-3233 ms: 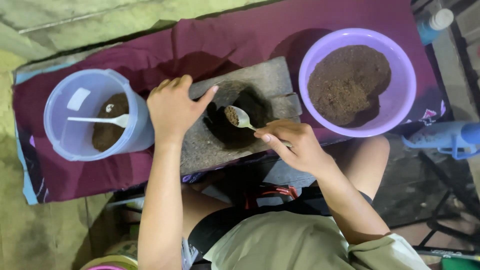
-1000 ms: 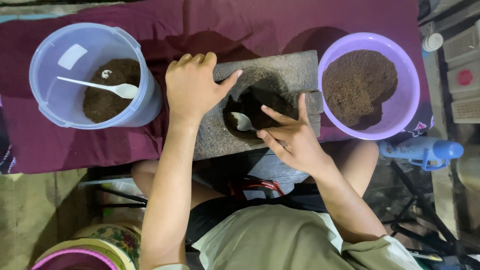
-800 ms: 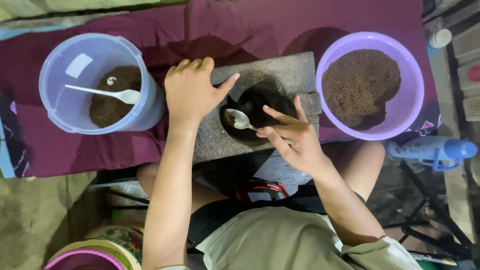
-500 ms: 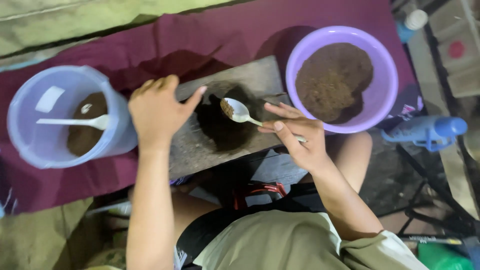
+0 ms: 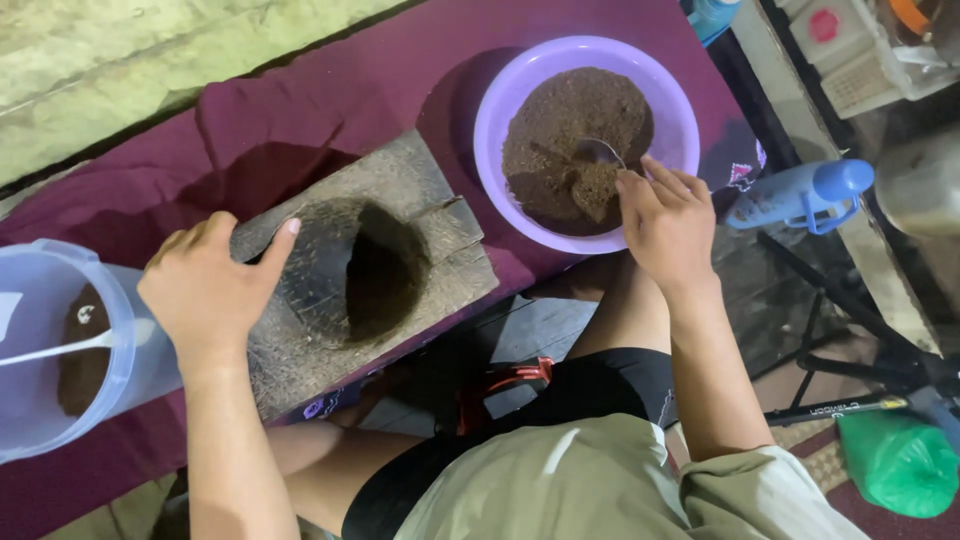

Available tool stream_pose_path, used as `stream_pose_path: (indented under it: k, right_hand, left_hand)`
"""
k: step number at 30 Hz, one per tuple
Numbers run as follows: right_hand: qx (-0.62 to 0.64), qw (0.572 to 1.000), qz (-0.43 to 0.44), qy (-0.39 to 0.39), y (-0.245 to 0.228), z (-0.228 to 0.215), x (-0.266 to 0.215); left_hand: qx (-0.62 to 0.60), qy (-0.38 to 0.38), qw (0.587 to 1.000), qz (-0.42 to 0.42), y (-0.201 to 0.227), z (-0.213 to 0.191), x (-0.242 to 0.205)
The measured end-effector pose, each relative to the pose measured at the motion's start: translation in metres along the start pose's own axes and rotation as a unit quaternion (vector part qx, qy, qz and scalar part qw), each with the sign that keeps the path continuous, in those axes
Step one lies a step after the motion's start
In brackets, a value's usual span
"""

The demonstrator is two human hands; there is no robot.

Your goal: Transferring powder from a bowl to a stone mortar using a spoon and then pounding it with a stone pestle.

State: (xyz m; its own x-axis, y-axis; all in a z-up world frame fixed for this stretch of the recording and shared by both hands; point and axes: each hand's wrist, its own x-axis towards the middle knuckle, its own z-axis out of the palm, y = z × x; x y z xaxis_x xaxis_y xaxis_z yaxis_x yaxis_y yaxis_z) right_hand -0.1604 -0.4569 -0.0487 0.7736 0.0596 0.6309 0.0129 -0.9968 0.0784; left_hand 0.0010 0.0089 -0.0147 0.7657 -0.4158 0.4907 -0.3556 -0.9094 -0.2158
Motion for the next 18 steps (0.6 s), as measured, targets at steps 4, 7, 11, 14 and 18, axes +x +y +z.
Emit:
stream_pose_path:
  k: [4, 7, 11, 14, 18]
  right_hand:
    - [-0.039, 0.999, -0.007, 0.036, -0.001, -0.021, 0.01]
    - [0.059, 0.995, -0.015, 0.083, -0.024, -0.046, 0.03]
    - [0.217, 0.974, -0.023, 0.051, -0.081, -0.067, 0.055]
    - [0.313, 0.946, -0.083, 0.018, -0.129, -0.058, 0.072]
    - [0.326, 0.926, -0.19, 0.023, -0.176, -0.026, 0.093]
  left_hand:
    - [0.009, -0.011, 1.0, -0.005, 0.0, 0.002, 0.001]
    - [0.018, -0.007, 1.0, -0.002, 0.002, 0.0, 0.002]
    - [0.006, 0.006, 1.0, -0.001, 0.008, -0.013, 0.006]
    - [-0.041, 0.057, 0.998, 0.006, 0.009, -0.01, 0.004]
    - [-0.067, 0.11, 0.992, 0.005, 0.014, -0.006, 0.003]
